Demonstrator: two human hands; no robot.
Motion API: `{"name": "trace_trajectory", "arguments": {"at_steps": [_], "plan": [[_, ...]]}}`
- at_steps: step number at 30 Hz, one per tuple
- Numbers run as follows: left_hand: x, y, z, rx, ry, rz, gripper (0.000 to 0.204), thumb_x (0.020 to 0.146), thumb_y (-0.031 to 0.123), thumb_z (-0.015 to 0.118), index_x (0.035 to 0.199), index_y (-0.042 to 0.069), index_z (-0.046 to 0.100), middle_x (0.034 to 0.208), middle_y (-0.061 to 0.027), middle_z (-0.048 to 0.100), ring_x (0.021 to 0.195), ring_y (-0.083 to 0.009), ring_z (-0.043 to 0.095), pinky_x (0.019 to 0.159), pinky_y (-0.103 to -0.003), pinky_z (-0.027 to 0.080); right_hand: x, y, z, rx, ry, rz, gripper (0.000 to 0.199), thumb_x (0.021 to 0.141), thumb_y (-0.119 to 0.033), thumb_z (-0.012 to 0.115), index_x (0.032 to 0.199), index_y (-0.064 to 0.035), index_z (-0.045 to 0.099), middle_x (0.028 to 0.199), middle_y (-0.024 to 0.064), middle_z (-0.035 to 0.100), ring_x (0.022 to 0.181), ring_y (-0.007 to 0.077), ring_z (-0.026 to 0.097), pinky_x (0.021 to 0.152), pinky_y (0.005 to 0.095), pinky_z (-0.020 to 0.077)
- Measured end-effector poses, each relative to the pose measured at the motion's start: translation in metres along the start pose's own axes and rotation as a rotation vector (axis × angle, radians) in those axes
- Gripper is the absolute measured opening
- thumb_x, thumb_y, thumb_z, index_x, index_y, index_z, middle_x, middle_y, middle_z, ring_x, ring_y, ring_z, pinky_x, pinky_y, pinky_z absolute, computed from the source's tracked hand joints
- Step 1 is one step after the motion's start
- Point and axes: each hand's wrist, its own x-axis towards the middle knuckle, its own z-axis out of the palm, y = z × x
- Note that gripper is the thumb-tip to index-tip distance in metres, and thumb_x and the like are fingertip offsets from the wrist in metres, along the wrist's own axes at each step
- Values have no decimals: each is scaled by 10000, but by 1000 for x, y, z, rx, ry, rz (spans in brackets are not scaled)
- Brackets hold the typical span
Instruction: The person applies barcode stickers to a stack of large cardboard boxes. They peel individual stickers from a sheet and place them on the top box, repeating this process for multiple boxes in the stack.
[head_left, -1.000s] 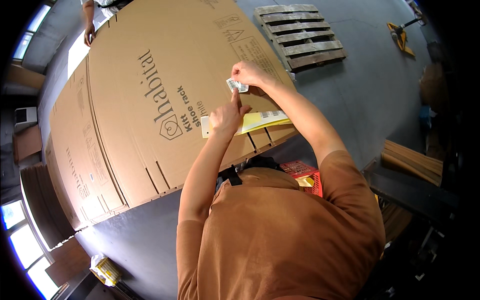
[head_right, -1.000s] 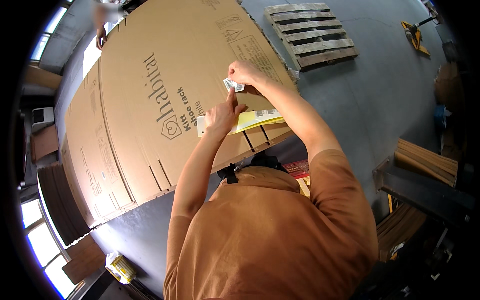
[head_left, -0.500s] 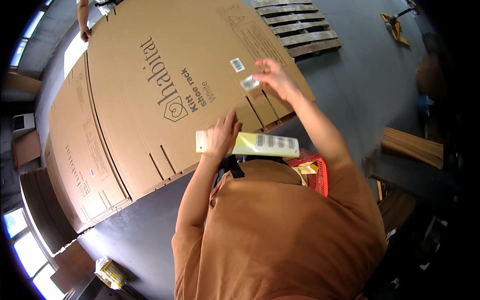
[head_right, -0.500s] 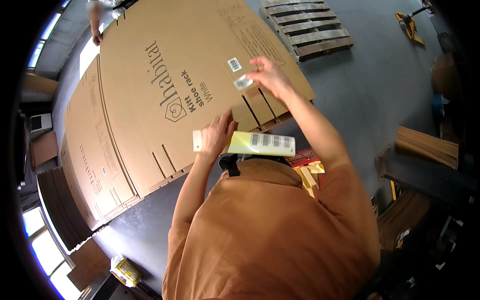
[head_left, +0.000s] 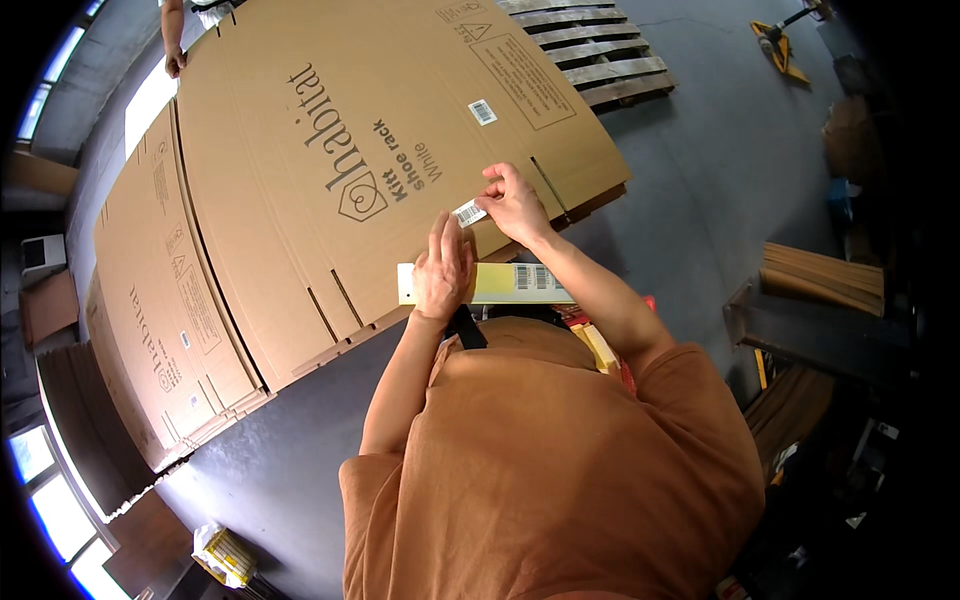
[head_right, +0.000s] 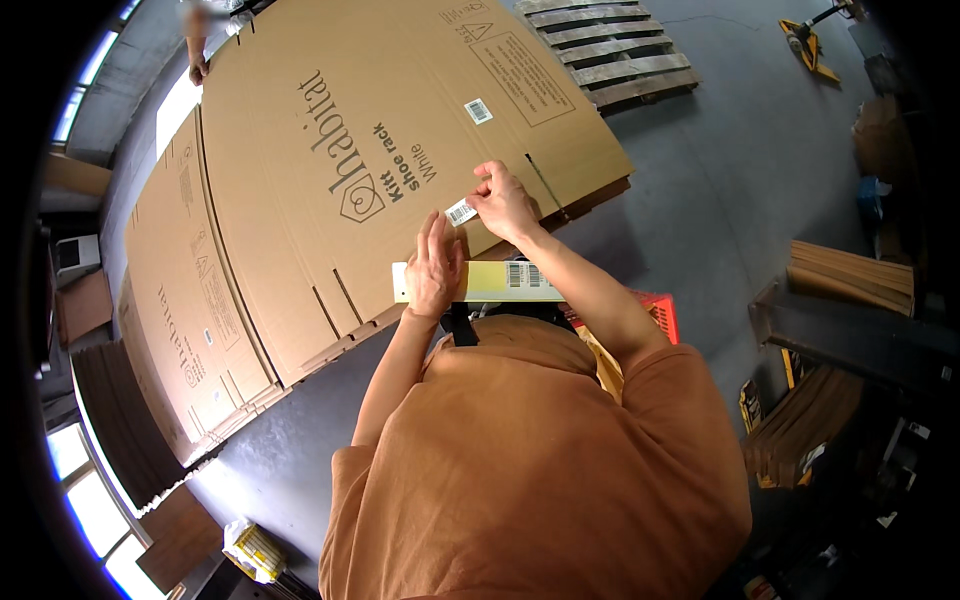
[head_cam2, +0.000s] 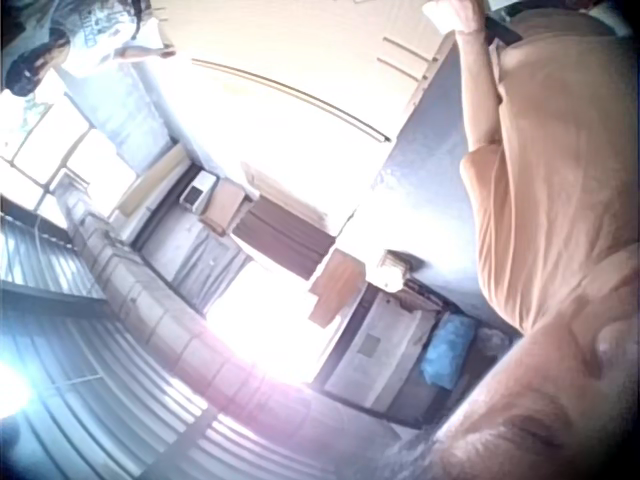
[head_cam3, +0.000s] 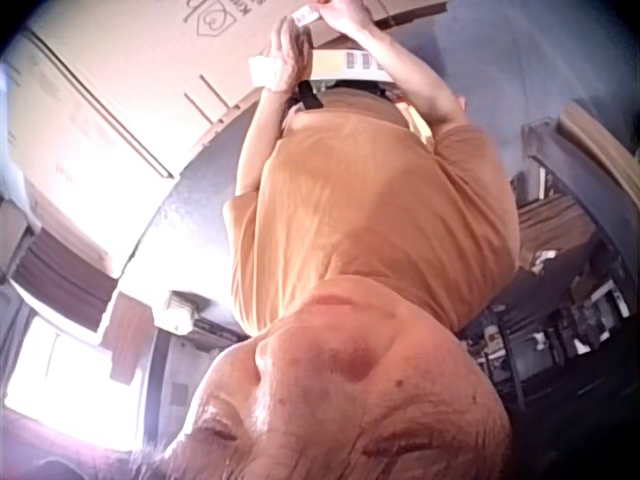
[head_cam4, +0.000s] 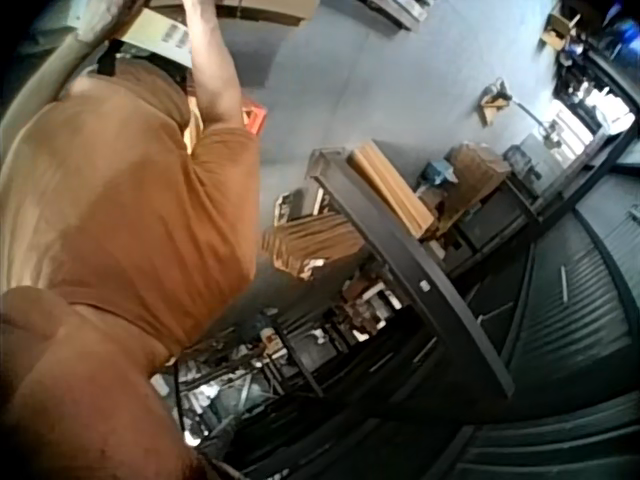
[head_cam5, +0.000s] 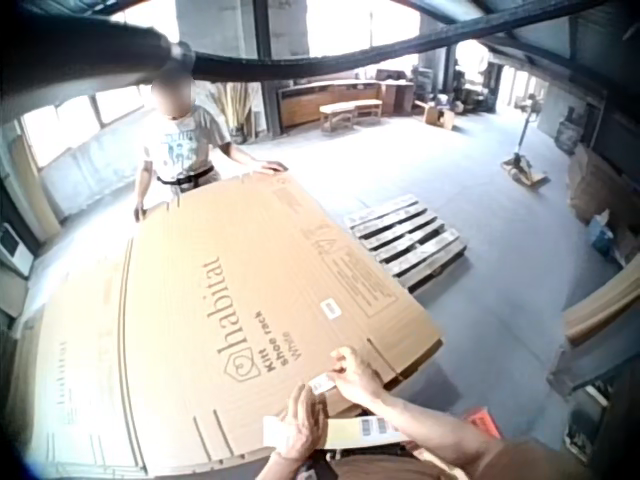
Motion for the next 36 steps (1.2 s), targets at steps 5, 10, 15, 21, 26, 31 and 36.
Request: {"name": "trace_trajectory", "arguments": {"at_steps": [5,10,15,21,26,31,36], "plan": [[1,2,2,264,-288,15,454,908,274,608,1321,97,541,1425,-76,499,701,-286,692,608,-387,563,-9,-9,5,-199,80,-56,429,830,-77,695,1195,-11,479,834,108,687,767,199,666,683,325,524],[4,3,6,323,-367,-8,450,910,282,604,1313,91,544,1413,-74,513,700,-280,698,610,-405,565,-13,-23,2,-568,164,-236,469,795,-172,752,1158,-54,480,964,158,650,910,328,634,775,440,493],[3,7,-5,340,-316,-10,337,904,267,605,1202,110,600,1313,-68,592,704,-262,699,614,-387,570,3,-4,-39,-639,287,-380,399,807,-175,754,1107,-39,529,983,150,638,904,324,626,744,430,500],[7,4,-32,60,-71,-144,194,873,186,664,724,74,610,742,-60,645,575,-282,618,495,-353,497,-56,-20,-89,-290,-592,-202,410,827,-261,744,1120,-9,608,881,138,690,807,259,663,731,374,506],[29,24,-48,264,-32,-14,236,866,205,681,703,95,550,672,-64,558,594,-272,572,580,-370,446,-66,-40,-105,-455,-526,-245,274,794,-207,713,997,-26,680,865,193,679,808,319,658,733,381,499],[53,62,-37,251,-42,152,210,895,212,652,782,116,504,687,-56,555,656,-248,572,679,-364,422,-58,-58,-115,-473,-479,-254,233,794,-178,710,971,-28,688,804,185,673,758,326,657,690,392,497],[58,62,-18,294,-65,95,244,922,202,631,766,112,466,569,-40,540,472,-260,510,512,-339,390,-53,-68,-115,-354,-399,-323,197,806,-158,712,945,-20,687,831,161,673,780,322,646,699,385,497]]}}
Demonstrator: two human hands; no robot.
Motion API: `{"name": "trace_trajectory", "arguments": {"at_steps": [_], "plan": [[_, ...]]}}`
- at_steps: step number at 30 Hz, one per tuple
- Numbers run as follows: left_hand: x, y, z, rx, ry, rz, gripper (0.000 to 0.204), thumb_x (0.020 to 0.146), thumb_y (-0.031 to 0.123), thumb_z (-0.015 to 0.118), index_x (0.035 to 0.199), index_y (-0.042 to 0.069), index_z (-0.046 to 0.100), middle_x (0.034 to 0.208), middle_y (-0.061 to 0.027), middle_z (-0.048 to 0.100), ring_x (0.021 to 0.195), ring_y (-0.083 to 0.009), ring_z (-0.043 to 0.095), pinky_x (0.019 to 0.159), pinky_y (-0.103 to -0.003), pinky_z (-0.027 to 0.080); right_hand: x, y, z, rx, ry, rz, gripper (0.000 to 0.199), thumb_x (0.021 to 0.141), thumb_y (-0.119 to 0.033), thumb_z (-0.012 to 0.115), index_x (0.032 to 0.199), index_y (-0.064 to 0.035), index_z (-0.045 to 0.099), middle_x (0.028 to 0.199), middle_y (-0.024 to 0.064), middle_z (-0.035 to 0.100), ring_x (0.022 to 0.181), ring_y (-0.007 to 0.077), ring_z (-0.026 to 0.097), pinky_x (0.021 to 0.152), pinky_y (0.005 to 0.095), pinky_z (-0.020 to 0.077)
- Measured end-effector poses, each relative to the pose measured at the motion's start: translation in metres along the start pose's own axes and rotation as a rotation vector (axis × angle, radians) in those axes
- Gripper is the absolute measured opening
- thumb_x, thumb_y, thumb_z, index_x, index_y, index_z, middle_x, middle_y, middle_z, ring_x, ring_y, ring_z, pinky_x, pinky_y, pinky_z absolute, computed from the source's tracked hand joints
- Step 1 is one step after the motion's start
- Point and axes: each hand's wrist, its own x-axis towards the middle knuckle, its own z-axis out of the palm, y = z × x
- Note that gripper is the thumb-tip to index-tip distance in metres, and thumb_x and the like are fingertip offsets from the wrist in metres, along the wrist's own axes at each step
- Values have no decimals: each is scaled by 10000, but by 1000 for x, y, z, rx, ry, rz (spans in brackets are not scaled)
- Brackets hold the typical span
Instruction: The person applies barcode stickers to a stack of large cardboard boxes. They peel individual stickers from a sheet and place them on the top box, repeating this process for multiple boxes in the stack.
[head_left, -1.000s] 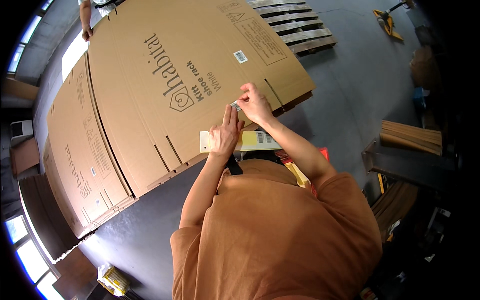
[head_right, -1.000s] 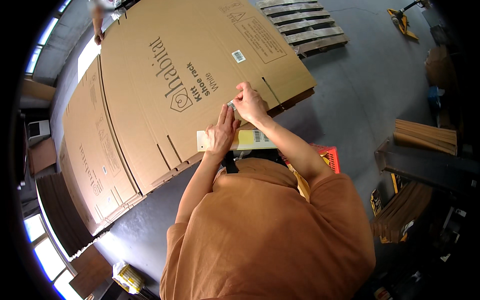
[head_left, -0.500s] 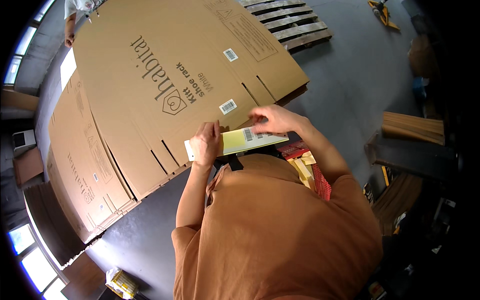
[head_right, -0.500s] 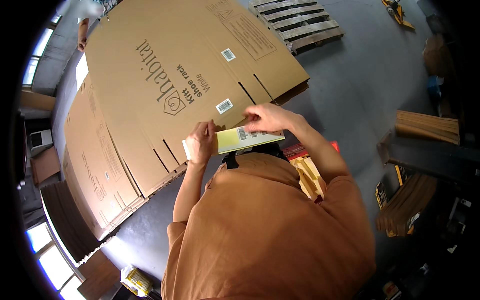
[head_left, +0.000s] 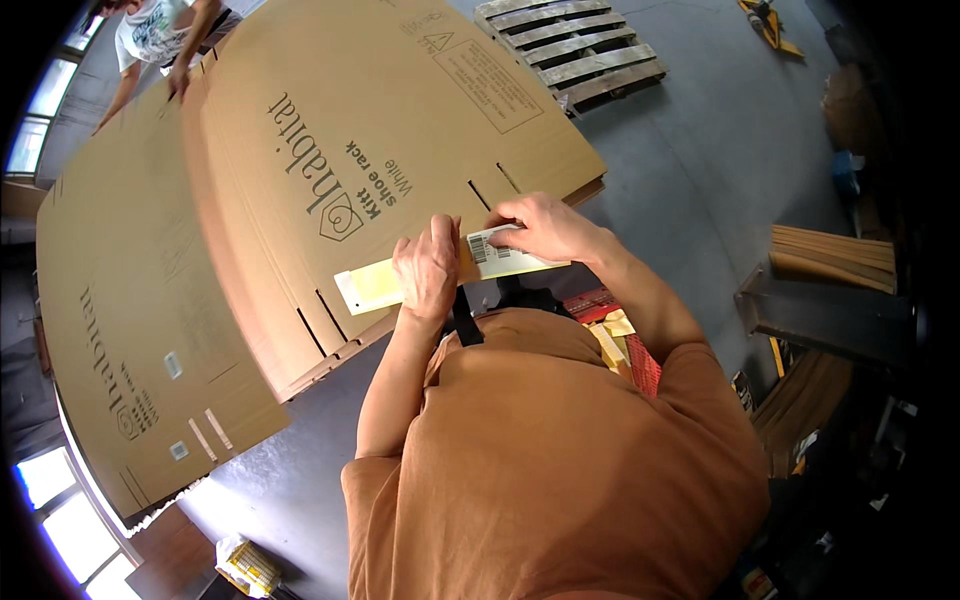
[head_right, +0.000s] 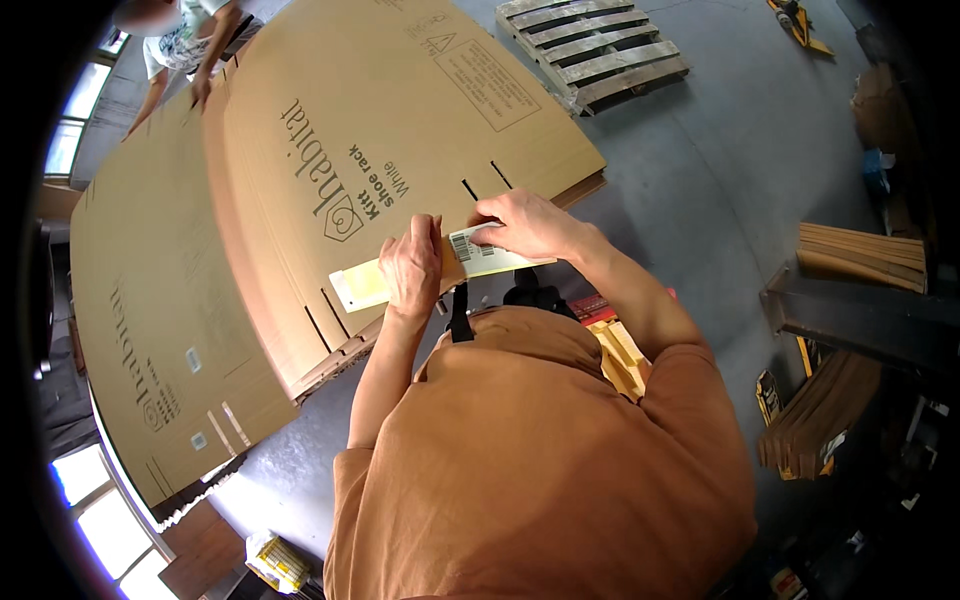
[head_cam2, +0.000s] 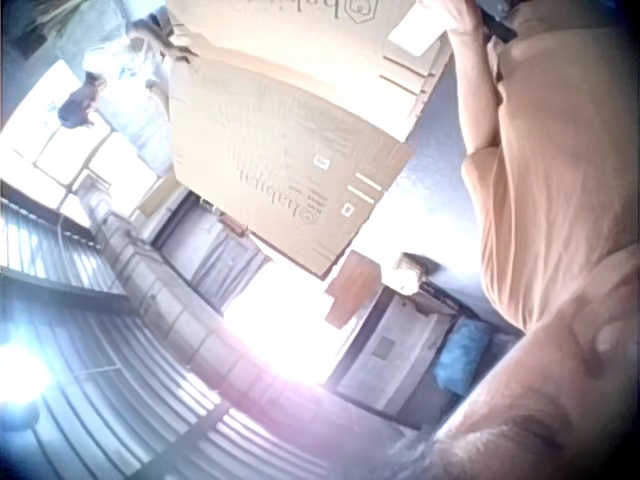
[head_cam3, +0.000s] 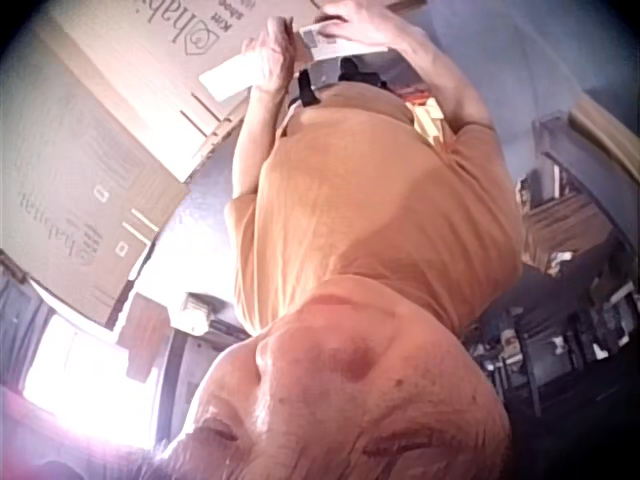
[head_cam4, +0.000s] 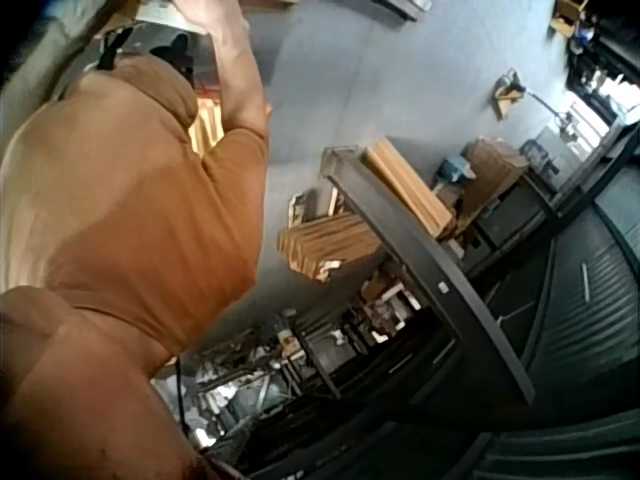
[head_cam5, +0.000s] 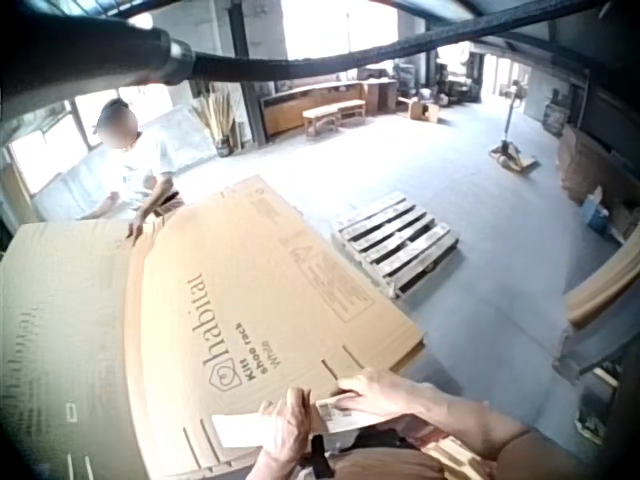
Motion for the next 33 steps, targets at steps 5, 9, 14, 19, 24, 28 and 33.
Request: {"name": "trace_trajectory", "arguments": {"at_steps": [5,9,14,19,24,28,33], "plan": [[9,5,10,-27,-2,-70,248,940,199,606,765,103,459,560,-61,551,486,-282,540,513,-357,410,15,20,10,-55,161,-233,119,811,-114,711,895,-33,686,808,109,617,781,310,611,698,382,488],[20,10,14,-43,-241,-322,255,960,236,562,784,71,481,608,-143,607,562,-351,609,542,-432,473,24,23,6,-296,276,-447,74,785,-83,726,832,-54,675,786,64,584,766,278,598,691,375,480],[27,-17,50,-166,-310,-525,308,972,311,503,823,42,522,669,-233,633,643,-435,638,615,-526,503,50,22,-15,-69,182,-519,55,820,-83,710,859,-58,680,827,47,639,749,215,632,661,328,494],[25,-39,78,-69,-494,-399,246,977,315,468,933,79,523,698,-235,647,653,-432,644,600,-540,495,124,19,-66,302,141,-40,119,905,-129,615,952,-37,675,840,49,680,765,129,617,654,271,472],[59,-37,94,-229,-478,-231,220,957,294,507,1112,140,528,722,-148,672,630,-389,645,580,-497,505,214,108,-59,-35,-220,28,182,878,-189,636,958,-30,671,831,79,679,780,162,617,694,308,477],[70,-40,105,-110,-452,-229,471,939,286,534,1387,210,411,731,-153,673,636,-380,647,592,-484,520,236,120,-50,-117,-238,75,190,848,-190,641,939,-29,682,839,100,692,789,196,636,718,333,490],[85,-43,110,-31,-575,-239,606,947,313,525,1501,264,286,786,-182,677,700,-381,661,629,-488,533,239,123,-43,-110,-201,109,177,833,-177,630,921,-38,697,847,111,703,787,214,653,714,339,501]]}}
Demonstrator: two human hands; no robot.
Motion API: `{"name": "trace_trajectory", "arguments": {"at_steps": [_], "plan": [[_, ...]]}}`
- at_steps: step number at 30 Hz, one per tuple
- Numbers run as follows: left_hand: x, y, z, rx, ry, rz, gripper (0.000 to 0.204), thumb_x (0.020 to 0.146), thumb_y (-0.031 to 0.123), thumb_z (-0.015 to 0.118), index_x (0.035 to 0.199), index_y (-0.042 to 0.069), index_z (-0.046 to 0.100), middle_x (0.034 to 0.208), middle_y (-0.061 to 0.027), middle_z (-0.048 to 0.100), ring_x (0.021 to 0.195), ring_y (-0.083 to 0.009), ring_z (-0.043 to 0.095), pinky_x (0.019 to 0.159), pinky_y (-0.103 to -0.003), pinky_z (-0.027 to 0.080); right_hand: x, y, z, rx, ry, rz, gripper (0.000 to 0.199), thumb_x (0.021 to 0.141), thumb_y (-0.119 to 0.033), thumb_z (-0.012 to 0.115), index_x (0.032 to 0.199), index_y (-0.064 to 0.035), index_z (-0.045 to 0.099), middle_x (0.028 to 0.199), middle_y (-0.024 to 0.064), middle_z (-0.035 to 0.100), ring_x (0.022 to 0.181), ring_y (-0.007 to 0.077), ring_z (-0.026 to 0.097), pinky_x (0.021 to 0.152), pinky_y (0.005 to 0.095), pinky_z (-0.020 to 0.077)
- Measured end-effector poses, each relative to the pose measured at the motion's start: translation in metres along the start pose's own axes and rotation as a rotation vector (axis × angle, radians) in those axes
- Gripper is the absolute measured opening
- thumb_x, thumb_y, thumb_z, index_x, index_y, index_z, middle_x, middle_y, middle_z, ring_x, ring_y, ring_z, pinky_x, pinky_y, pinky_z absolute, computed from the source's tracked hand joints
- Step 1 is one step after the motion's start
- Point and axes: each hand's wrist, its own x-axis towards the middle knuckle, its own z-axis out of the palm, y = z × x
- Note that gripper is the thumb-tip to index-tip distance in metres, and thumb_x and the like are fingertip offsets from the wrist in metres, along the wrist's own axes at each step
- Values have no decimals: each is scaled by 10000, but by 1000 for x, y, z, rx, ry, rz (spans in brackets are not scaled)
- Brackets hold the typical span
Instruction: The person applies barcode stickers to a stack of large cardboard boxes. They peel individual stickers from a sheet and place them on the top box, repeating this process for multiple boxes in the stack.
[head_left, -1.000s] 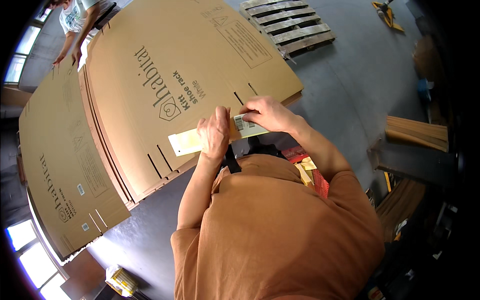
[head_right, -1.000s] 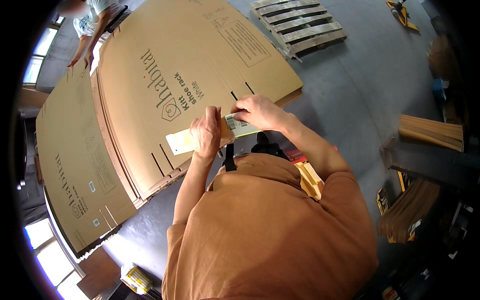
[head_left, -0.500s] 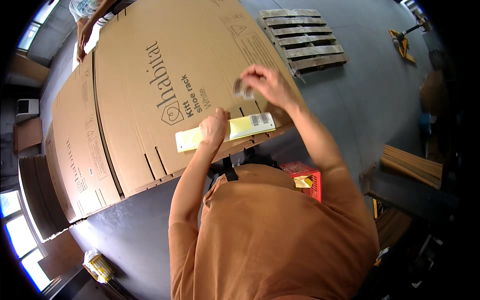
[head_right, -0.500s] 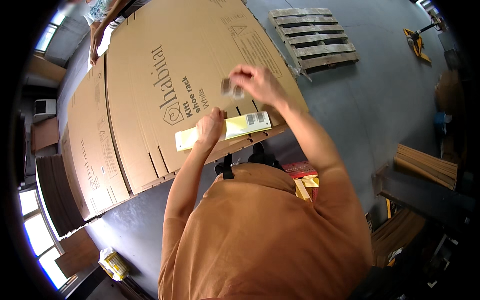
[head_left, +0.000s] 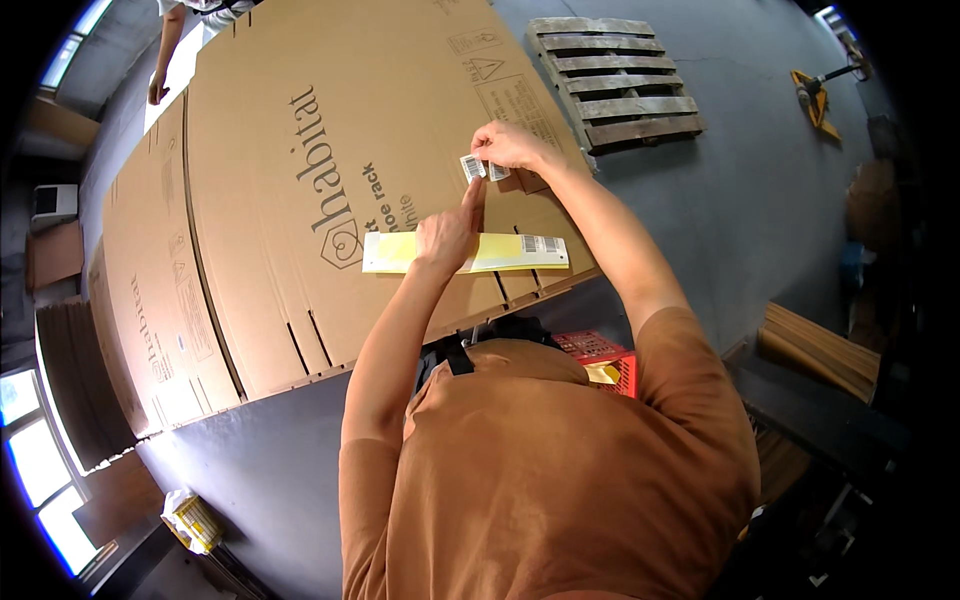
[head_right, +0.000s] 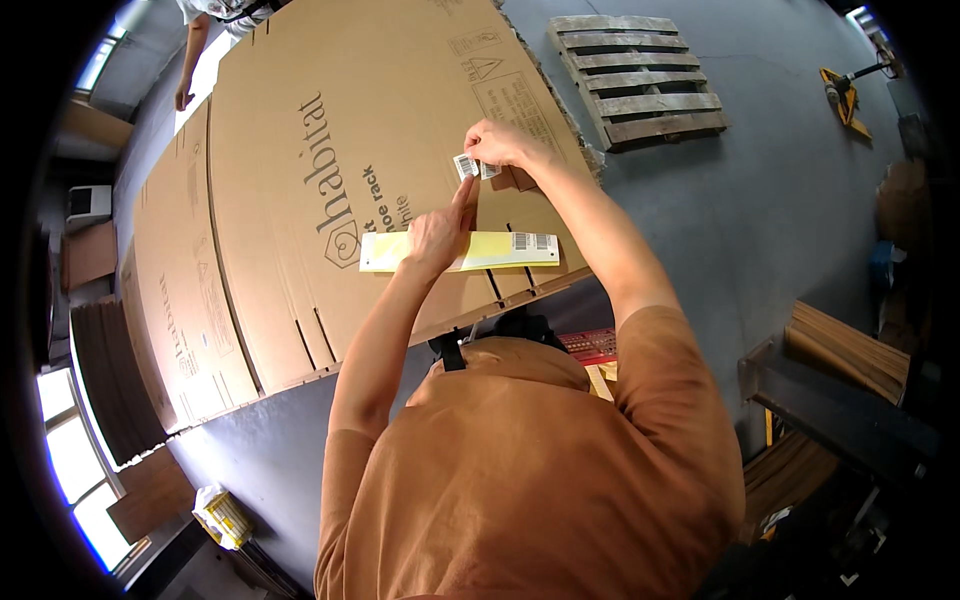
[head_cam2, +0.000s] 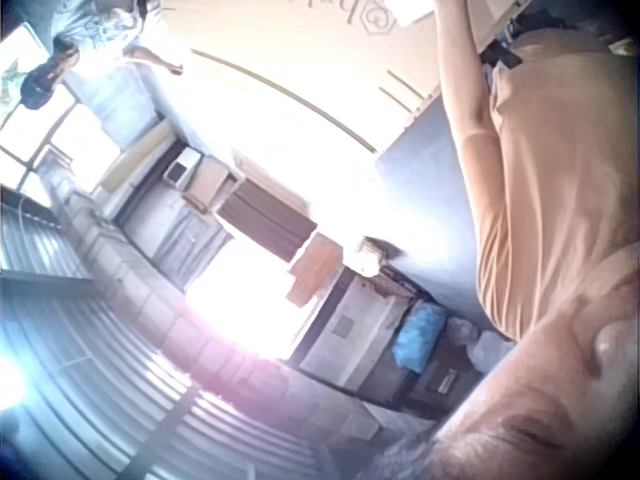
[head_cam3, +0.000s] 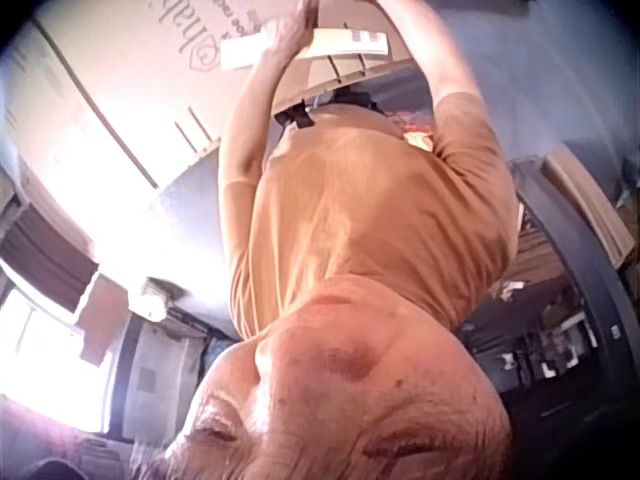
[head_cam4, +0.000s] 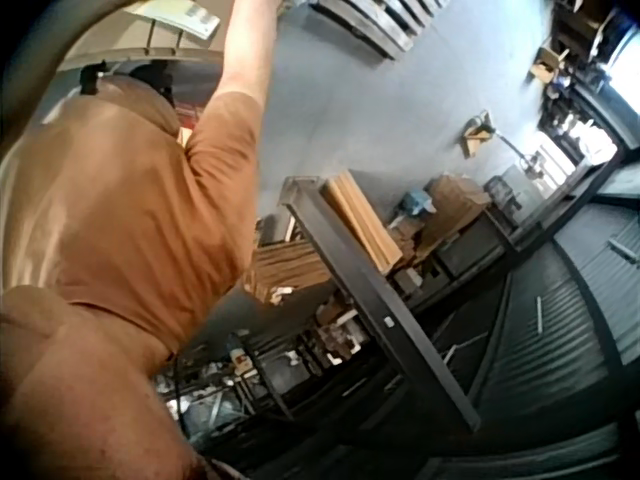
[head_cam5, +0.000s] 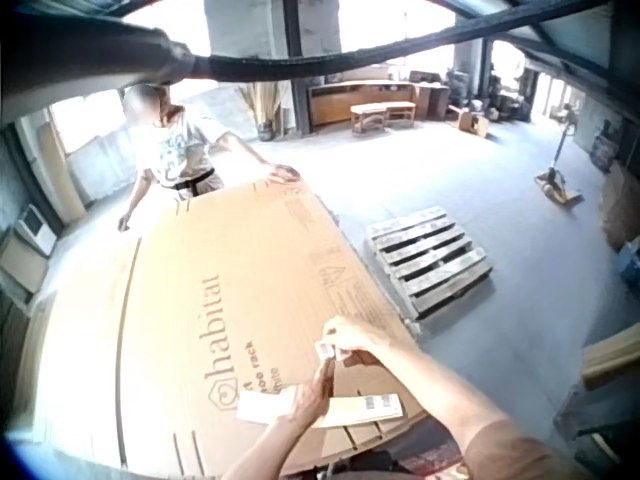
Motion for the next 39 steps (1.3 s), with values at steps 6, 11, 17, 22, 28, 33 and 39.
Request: {"name": "trace_trajectory", "arguments": {"at_steps": [6,11,17,22,28,33,39], "plan": [[10,3,-1,23,-69,-35,553,981,390,461,1497,300,284,819,-168,687,759,-370,676,691,-499,531,-1,-3,8,-41,67,32,151,794,-167,639,886,-70,710,824,120,703,766,235,668,690,349,512],[16,9,-3,30,-197,-91,556,993,426,418,1507,302,247,889,-170,695,821,-370,680,740,-507,521,-3,-12,19,-253,198,36,324,775,-218,715,1035,-44,629,943,154,690,870,314,660,761,404,512],[0,8,-9,30,-120,-132,560,984,413,444,1496,257,280,928,-159,704,831,-350,691,732,-490,533,-25,-13,19,-80,551,96,516,786,-183,747,1197,5,498,957,166,667,845,259,651,744,364,509],[-85,-18,-1,68,23,10,489,951,349,531,1404,196,427,855,-139,694,761,-343,690,644,-459,555,-122,-39,37,720,434,136,474,807,-62,726,1223,1,507,913,107,659,788,149,613,679,273,503],[-166,-36,21,-40,318,202,233,887,190,616,1104,118,574,802,-84,618,534,-293,602,564,-402,527,-163,-55,127,931,372,217,444,830,-18,695,1225,0,496,880,72,641,738,110,608,610,232,496],[-169,-38,21,-145,461,220,387,856,150,636,1220,93,517,1157,-112,592,647,-272,645,592,-363,533,-145,-69,149,748,417,156,420,823,-51,707,1187,0,504,852,72,650,750,124,618,635,253,495],[-166,-30,11,49,293,222,633,872,199,626,1445,93,381,1483,-75,427,669,-272,674,573,-352,550,-137,-70,165,532,491,181,395,831,-100,697,1180,-54,517,901,62,693,800,175,669,687,331,512]]}}
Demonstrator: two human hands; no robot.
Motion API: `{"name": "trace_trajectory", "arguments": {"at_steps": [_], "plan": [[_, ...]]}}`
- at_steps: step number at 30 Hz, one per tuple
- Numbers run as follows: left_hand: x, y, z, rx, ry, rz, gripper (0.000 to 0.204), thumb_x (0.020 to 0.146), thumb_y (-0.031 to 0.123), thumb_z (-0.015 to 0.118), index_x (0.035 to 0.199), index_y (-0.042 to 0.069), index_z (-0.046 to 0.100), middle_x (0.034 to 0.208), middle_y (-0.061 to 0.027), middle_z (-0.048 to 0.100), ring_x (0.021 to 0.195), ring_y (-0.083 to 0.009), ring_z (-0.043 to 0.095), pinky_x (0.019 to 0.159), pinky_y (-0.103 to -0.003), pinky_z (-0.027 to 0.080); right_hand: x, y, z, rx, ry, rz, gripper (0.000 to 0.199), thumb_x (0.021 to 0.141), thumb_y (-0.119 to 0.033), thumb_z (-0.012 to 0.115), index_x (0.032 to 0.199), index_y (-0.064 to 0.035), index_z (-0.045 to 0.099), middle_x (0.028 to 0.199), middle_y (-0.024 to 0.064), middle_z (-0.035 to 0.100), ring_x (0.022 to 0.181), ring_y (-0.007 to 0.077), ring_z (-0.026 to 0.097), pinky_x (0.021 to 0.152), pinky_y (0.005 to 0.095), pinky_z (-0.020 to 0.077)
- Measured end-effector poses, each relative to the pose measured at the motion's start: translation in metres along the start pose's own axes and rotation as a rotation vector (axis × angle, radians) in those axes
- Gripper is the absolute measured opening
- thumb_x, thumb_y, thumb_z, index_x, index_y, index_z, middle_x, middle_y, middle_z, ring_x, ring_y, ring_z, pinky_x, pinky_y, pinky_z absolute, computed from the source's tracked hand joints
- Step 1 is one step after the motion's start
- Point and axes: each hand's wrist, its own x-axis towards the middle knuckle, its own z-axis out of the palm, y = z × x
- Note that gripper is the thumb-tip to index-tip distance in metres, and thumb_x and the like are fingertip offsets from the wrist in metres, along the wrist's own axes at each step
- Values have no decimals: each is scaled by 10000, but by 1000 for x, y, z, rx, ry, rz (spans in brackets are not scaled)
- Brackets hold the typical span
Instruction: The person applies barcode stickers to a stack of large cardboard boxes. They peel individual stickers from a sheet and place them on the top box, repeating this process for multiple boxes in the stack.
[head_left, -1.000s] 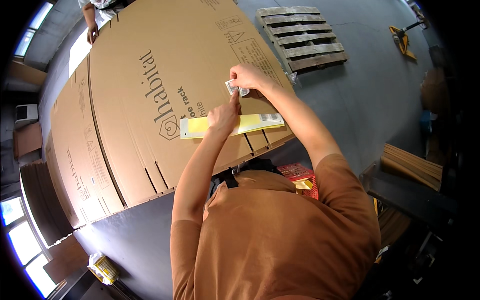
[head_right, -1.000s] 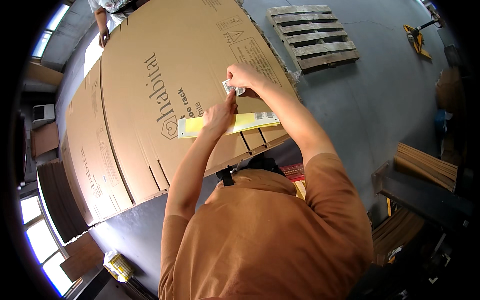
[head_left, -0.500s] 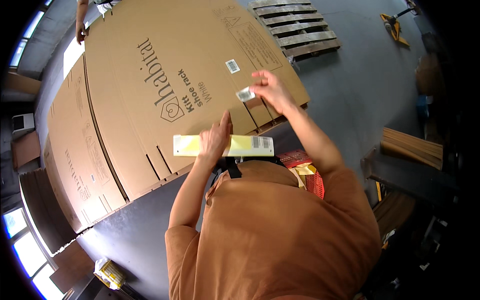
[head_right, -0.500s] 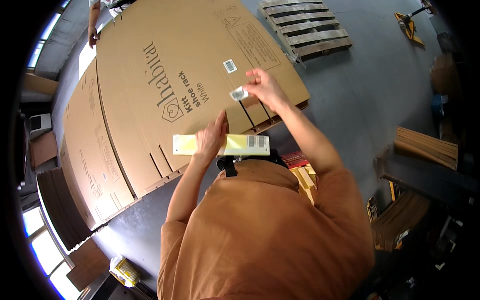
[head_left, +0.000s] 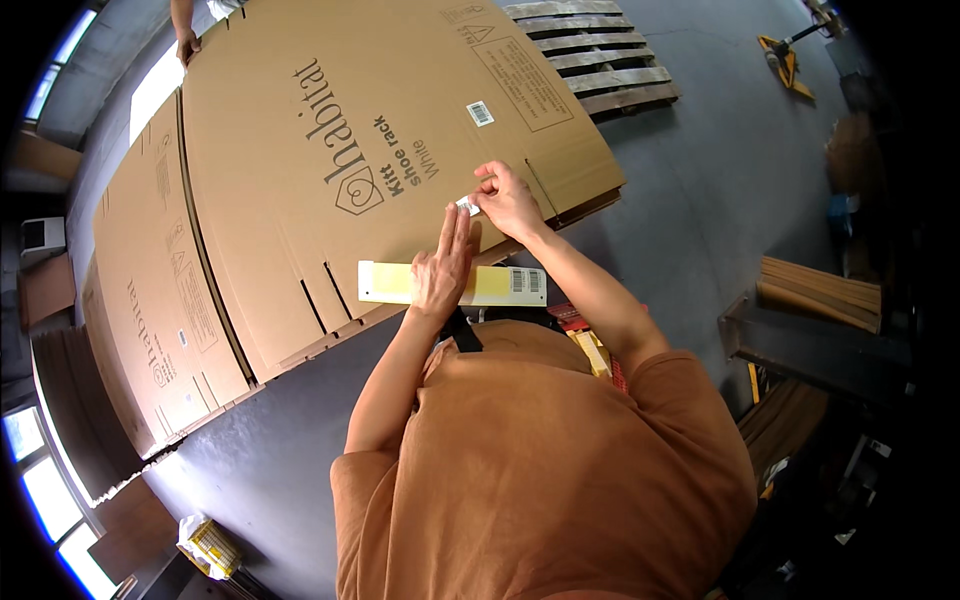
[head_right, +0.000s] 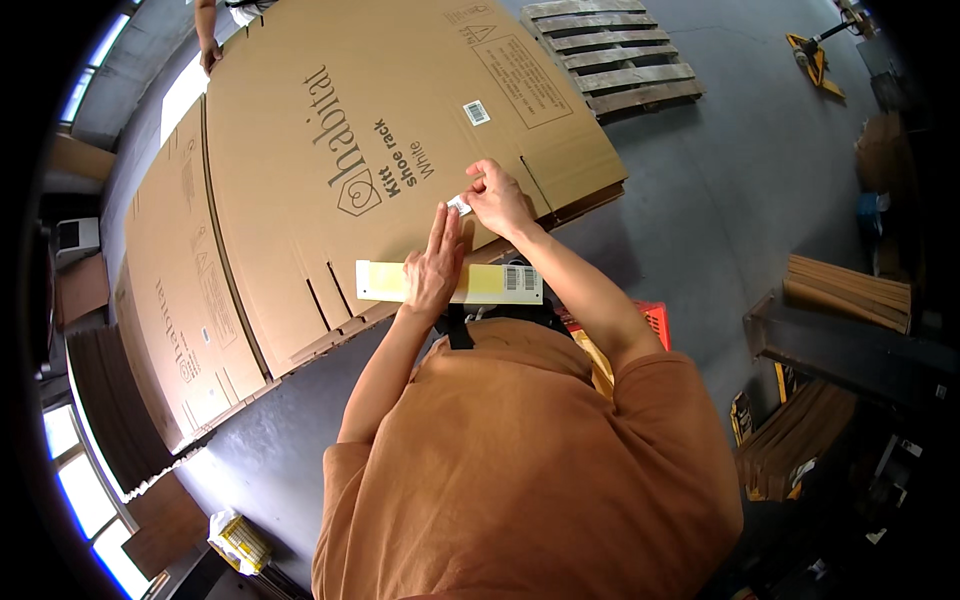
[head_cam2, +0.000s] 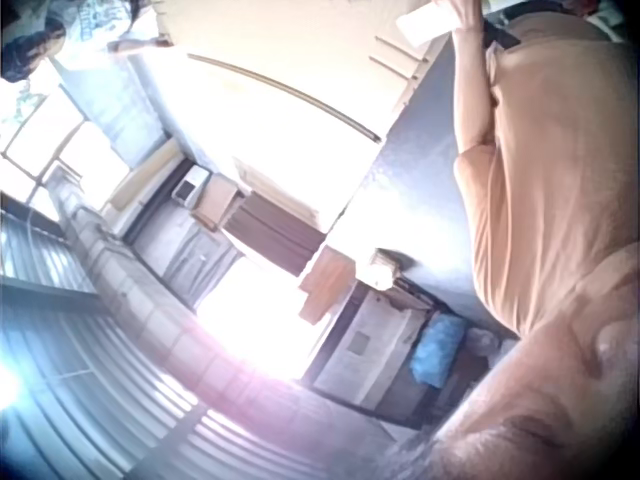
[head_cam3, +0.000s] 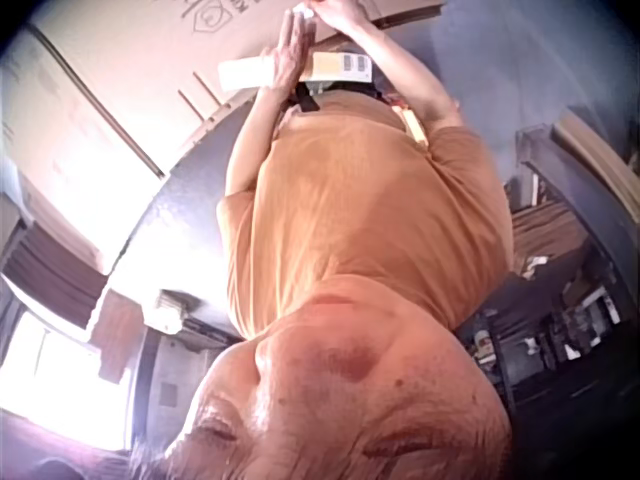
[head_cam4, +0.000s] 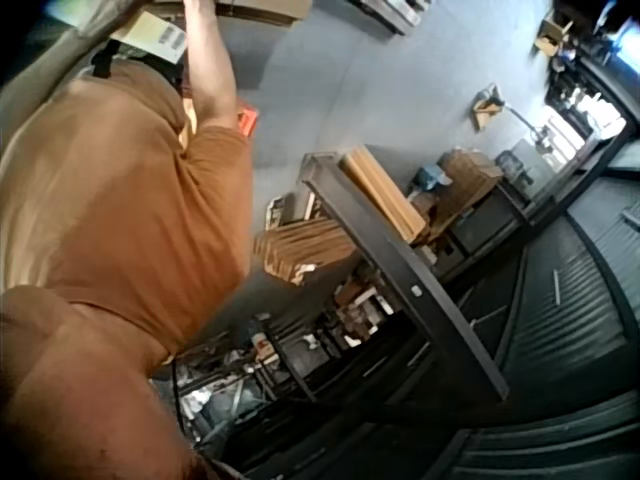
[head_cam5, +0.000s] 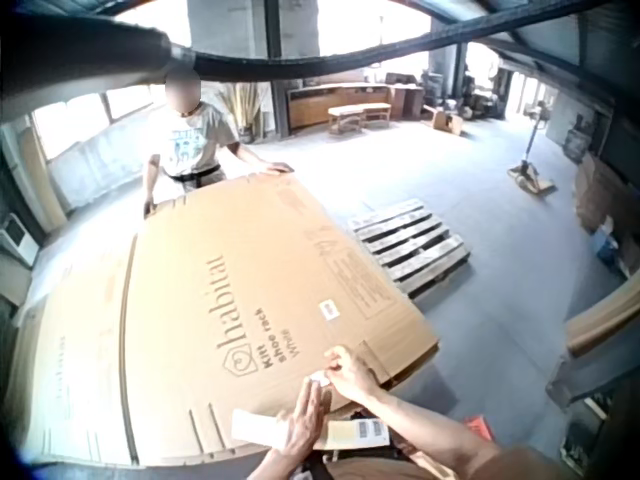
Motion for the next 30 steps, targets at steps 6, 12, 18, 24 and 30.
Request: {"name": "trace_trajectory", "arguments": {"at_steps": [6,12,18,24,30], "plan": [[3,1,17,113,-60,-94,526,918,295,585,1393,102,465,1481,-56,434,700,-239,694,580,-405,560,-7,-18,9,-380,28,-29,419,820,-212,726,1145,-54,512,980,116,682,941,292,662,779,431,516],[-1,-7,7,-96,127,-105,261,914,276,606,1119,116,636,1198,-34,647,694,-241,679,600,-357,547,-12,-15,-53,-559,50,-141,409,845,-255,729,1121,-15,547,943,140,654,865,287,645,756,380,514],[15,-2,-37,-145,373,-125,138,884,203,665,791,107,631,783,-29,631,575,-268,590,539,-347,480,-65,-39,-103,-218,-527,-192,323,856,-211,716,1071,19,641,900,116,691,802,151,626,731,294,492],[46,41,-63,-58,338,62,103,873,177,665,826,102,612,804,-41,615,825,-223,595,792,-365,413,-75,-58,-109,-143,-356,-129,254,821,-143,726,1024,-1,669,745,66,660,653,114,574,616,278,463],[65,52,-46,-75,302,96,296,910,211,649,704,86,477,595,-84,511,533,-287,537,520,-390,429,-68,-67,-112,-243,-246,-326,191,803,-106,725,972,-29,679,802,121,646,709,216,626,663,339,487]]}}
